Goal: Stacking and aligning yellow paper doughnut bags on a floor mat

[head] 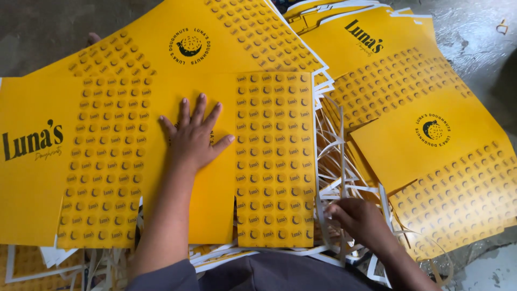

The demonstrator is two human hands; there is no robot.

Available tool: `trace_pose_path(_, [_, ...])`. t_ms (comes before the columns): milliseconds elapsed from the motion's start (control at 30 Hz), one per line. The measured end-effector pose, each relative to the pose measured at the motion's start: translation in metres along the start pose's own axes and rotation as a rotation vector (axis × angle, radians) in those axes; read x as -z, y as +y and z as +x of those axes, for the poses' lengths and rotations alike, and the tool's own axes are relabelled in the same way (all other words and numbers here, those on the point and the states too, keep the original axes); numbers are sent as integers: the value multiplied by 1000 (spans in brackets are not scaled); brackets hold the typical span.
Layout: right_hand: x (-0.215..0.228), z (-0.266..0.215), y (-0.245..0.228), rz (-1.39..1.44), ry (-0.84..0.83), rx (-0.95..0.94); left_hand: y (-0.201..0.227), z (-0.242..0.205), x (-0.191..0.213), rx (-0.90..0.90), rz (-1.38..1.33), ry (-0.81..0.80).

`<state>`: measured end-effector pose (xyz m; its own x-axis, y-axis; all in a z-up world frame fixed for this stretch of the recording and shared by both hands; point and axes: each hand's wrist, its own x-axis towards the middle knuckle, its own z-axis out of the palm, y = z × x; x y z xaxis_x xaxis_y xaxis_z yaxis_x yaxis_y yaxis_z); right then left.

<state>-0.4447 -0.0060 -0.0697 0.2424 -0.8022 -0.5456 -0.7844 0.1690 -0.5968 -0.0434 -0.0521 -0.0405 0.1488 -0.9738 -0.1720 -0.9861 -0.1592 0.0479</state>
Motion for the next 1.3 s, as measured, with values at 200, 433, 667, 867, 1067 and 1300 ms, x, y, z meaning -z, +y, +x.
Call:
trace_pose_path(200, [-27, 55, 11, 210, -43, 220, -2, 3, -5, 0, 13, 23])
trace_pose_path(433, [-31, 67, 30, 546, -191, 375, -2, 3, -2, 12, -4, -7])
trace_pose_path(667, [-10, 82, 57, 400, -223, 547, -1, 4, 4, 23, 25, -54])
trace_pose_path(867, [-11, 105, 30, 367, -92, 342, -1, -2, -1, -6, 2, 11])
trace_pose_path(1067, [1, 118, -25, 430, 39, 344, -3, -2, -2, -1, 7, -9])
trace_pose_path(1300, [47, 125, -26, 60, 6, 459, -1, -1, 1, -2, 39, -32])
